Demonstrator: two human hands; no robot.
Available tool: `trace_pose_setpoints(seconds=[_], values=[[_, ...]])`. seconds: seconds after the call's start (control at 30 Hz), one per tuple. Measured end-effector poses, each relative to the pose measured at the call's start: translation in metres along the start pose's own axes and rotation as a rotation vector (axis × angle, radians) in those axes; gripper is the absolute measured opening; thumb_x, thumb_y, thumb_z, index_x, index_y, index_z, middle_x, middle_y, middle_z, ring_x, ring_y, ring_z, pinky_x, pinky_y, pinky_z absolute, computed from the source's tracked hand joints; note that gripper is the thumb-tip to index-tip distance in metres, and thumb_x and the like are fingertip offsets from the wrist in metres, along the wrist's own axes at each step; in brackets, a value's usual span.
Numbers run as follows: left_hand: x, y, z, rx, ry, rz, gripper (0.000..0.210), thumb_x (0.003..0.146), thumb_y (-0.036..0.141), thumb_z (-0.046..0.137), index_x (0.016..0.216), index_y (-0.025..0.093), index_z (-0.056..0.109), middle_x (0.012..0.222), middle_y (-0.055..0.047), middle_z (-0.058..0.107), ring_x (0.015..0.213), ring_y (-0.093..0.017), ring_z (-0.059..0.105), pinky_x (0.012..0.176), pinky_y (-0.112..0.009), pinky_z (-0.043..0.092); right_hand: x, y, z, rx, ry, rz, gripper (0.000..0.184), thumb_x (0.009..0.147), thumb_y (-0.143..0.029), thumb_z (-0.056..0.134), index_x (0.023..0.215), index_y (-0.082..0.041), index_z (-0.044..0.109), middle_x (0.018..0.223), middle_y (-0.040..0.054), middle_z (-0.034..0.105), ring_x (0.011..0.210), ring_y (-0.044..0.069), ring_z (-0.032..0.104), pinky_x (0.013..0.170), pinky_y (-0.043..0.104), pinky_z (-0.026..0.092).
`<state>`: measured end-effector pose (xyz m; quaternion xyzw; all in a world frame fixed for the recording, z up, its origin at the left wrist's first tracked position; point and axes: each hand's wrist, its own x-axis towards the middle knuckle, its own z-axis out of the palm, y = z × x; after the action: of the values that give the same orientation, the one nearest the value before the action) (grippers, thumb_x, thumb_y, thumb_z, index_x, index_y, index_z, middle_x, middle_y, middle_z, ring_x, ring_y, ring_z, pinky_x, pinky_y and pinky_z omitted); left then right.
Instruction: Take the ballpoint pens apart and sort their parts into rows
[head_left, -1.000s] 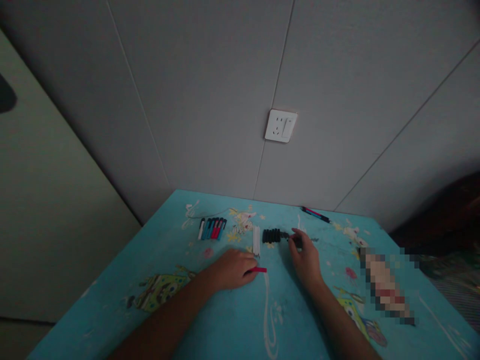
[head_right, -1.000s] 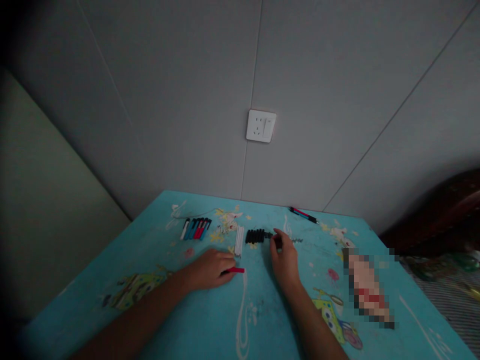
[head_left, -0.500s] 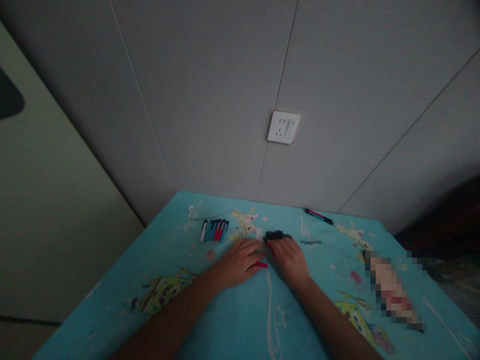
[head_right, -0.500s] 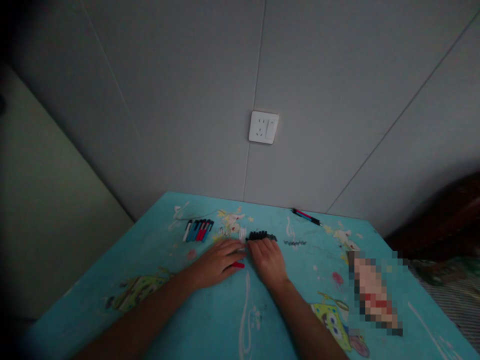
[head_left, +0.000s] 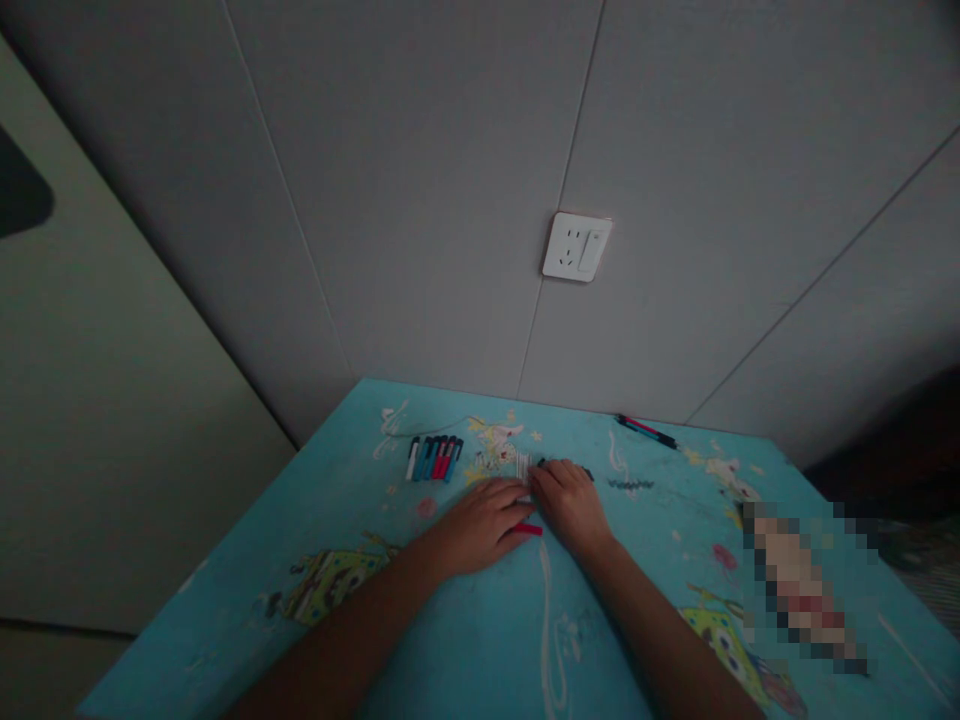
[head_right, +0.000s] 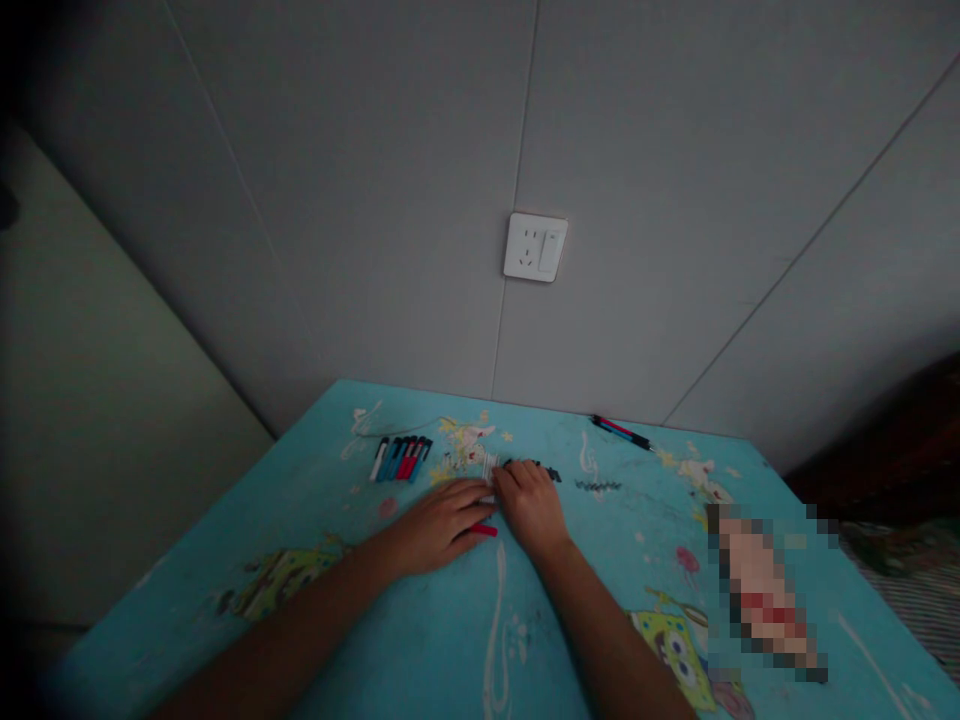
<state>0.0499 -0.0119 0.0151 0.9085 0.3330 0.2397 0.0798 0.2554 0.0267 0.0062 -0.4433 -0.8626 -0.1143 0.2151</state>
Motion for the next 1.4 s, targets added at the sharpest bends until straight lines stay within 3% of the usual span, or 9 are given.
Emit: trace_pose_setpoints(seconds=[0.27, 0.73, 1.07, 1.4], values=[[0.0, 0.0, 0.001, 0.006, 0.0, -0.016, 0.036, 0.095, 0.038, 0.054, 0.127, 0.021, 0.059, 0.129, -0.009, 0.06, 0.127, -0.025, 0.049, 0.109, -0.046, 0.041, -0.005, -0.001, -0.005, -0.023, -0.042, -0.009, 0.027, 0.092, -0.021, 0.062, 0.119, -0.024, 0.065, 0.098, 0.0067, 0.063, 0.091, 0.022, 0.052, 0.082, 0.035, 0.036], [0.001, 0.002, -0.003, -0.001, -0.015, -0.043, 0.038, 0.095, 0.037, 0.054, 0.129, 0.021, 0.057, 0.13, -0.01, 0.058, 0.127, -0.025, 0.048, 0.11, -0.044, 0.04, -0.004, -0.003, -0.007, -0.004, -0.028, -0.007, 0.018, 0.092, -0.019, 0.06, 0.107, -0.022, 0.069, 0.091, 0.0063, 0.062, 0.087, 0.02, 0.051, 0.08, 0.033, 0.035], [0.001, 0.001, -0.002, -0.009, -0.019, -0.039, 0.038, 0.094, 0.037, 0.055, 0.128, 0.02, 0.058, 0.13, -0.01, 0.059, 0.127, -0.025, 0.048, 0.11, -0.044, 0.039, -0.005, -0.004, -0.01, 0.048, -0.008, 0.011, 0.026, 0.094, -0.02, 0.057, 0.119, -0.023, 0.065, 0.099, 0.0081, 0.063, 0.091, 0.021, 0.053, 0.083, 0.034, 0.037], [0.0, 0.0, -0.001, -0.015, -0.024, -0.043, 0.038, 0.095, 0.037, 0.053, 0.13, 0.021, 0.056, 0.133, -0.009, 0.057, 0.129, -0.025, 0.047, 0.11, -0.046, 0.039, -0.004, -0.005, -0.012, 0.074, -0.025, 0.022, 0.017, 0.094, -0.019, 0.057, 0.106, -0.021, 0.069, 0.104, 0.0081, 0.064, 0.095, 0.022, 0.053, 0.086, 0.036, 0.037]])
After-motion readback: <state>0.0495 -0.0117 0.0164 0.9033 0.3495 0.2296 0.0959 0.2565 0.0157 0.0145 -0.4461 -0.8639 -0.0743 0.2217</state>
